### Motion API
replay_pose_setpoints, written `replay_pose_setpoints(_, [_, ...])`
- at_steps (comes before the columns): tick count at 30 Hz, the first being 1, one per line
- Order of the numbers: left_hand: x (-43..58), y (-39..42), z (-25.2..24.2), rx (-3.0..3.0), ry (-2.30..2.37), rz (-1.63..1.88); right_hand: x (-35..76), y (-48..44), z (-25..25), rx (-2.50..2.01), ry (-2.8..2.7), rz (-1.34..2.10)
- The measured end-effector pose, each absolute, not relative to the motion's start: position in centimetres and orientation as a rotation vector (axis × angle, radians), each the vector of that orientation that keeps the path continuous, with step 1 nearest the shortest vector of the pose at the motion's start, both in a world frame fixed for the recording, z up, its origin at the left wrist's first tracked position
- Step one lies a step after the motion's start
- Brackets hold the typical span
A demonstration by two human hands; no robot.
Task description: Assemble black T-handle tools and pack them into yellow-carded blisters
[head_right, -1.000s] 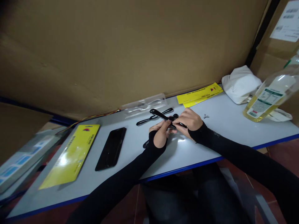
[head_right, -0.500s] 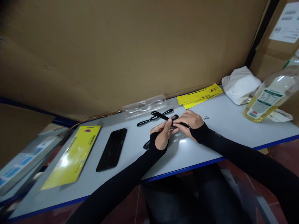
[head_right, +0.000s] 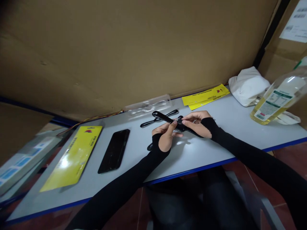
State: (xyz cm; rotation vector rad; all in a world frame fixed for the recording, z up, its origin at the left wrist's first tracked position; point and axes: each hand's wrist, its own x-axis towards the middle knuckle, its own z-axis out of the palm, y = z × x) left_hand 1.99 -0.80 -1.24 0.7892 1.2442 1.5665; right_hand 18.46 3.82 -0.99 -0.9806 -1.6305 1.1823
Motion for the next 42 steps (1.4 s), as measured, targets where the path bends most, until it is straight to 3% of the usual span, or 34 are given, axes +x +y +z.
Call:
replay_pose_setpoints(6, [1.9, -0.7, -1.6, 0.819, 1.246, 1.542, 18.1, 4.0, -1.3, -0.945, -1.45, 1.379])
replay_pose_setpoints(26, [1.4, -0.6, -1.5, 0.893, 1.293, 1.53, 17.8, 3.7, -1.5, -1.024, -1.488, 1.372])
replay_pose_setpoints(29, [1.1, -0.3, -1.0, 0.875, 1.286, 1.542, 18.3, 4.3, -1.4, -1.051, -1.602, 1.206])
replay_pose_setpoints(35, [-0.1, 0.9, -0.8, 0.819, 1.302, 1.583, 21.6, 7.4, -1.5, -1.093, -1.877, 0.476])
replay_pose_setpoints(42, [-0.5, 1.2, -1.7, 0.88, 1.298, 1.517, 22.4, 9.7, -3.7, -0.996, -2.258, 0.442])
